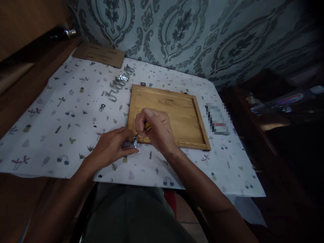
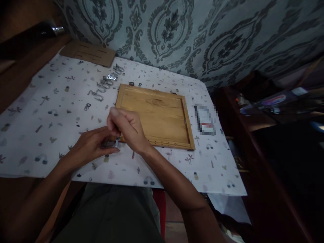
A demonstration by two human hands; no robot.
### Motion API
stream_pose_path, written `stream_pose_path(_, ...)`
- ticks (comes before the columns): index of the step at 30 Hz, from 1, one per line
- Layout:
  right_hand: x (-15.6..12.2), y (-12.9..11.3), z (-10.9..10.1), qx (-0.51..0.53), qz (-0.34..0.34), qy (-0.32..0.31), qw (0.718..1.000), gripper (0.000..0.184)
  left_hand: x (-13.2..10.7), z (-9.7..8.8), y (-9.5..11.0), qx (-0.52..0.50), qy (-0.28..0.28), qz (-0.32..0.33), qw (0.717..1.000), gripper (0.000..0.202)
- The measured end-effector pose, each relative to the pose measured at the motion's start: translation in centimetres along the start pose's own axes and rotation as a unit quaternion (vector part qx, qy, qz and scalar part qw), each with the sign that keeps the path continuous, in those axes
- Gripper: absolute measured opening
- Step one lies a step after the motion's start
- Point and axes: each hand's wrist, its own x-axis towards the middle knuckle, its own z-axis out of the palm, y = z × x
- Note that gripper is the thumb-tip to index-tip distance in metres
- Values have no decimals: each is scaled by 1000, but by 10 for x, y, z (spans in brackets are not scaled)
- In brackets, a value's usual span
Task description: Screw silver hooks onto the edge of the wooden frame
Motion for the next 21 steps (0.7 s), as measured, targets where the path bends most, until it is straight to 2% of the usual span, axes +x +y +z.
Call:
stream_pose_path(3, 8, -13, -10, -55, -5, -123, 991, 45, -1, 1, 0, -4, 14, 5, 1000, 35)
stream_pose_path(6, 16, -15, -15, -16, 9, -183, 983, 41, -2, 1, 0, -11, 12, -1, 1000, 34)
stream_pose_path(8, 19, -9, -15, 35, 39, -203, 978, 46, -1, 0, 1, -12, 7, -11, 1000, 34)
stream_pose_path(10, 19, -2, -12, 79, 63, -195, 976, 55, -1, -1, 3, -11, -3, -19, 1000, 35)
stream_pose_path(14, 18, 6, -1, 115, 45, -111, 986, 72, 1, -2, 4, -7, -19, -28, 999, 38)
stream_pose_path(21, 10, 6, 9, 91, 9, -22, 996, 74, 2, -3, 4, -19, -30, -34, 999, 37)
